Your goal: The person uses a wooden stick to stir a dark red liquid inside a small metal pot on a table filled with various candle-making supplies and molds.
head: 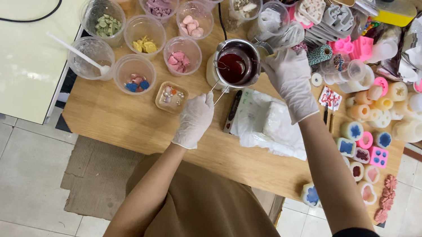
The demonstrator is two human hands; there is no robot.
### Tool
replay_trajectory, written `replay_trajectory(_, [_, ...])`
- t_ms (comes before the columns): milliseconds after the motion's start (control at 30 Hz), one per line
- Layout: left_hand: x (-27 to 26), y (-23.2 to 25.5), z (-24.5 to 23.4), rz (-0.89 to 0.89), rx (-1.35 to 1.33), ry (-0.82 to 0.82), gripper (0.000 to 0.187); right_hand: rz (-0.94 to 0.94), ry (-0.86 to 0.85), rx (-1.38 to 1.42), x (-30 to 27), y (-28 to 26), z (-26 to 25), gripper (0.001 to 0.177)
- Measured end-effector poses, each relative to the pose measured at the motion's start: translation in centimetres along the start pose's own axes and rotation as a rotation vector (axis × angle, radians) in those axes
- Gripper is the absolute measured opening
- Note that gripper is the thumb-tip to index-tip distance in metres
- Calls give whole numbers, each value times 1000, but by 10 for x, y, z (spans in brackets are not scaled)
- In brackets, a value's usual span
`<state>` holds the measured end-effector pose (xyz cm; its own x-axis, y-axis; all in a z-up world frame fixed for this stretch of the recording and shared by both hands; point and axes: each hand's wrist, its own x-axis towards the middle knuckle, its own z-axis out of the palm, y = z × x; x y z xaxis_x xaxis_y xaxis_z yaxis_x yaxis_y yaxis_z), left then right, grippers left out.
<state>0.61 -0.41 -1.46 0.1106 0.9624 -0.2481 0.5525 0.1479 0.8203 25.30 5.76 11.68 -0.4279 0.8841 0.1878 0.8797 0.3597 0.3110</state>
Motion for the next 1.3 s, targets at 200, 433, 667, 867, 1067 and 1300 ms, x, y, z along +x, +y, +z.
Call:
replay_trajectory(200, [0, 2, -5, 11, -34, 13, 48, -204, -17, -203, 37, 16, 31, 13])
replay_trajectory(433, [-1, 6, -8, -27, 8, -13, 48, -208, -522, -182, 44, 15, 47, 12])
replay_trajectory(667, [2, -2, 0, 42, 15, 15, 49, 82, -744, -71, 62, -5, 18, 20])
replay_trajectory(867, [0, 3, -5, 37, 33, 9, 49, 173, -589, 12, 52, -5, 22, 24])
replay_trajectory(1067, [0, 5, -5, 12, 46, 6, 49, 41, -686, -146, 53, -30, 34, 15])
replay_trajectory(1300, [0, 6, -9, 20, -17, -32, 48, 279, -508, 236, 57, -18, -9, 18])
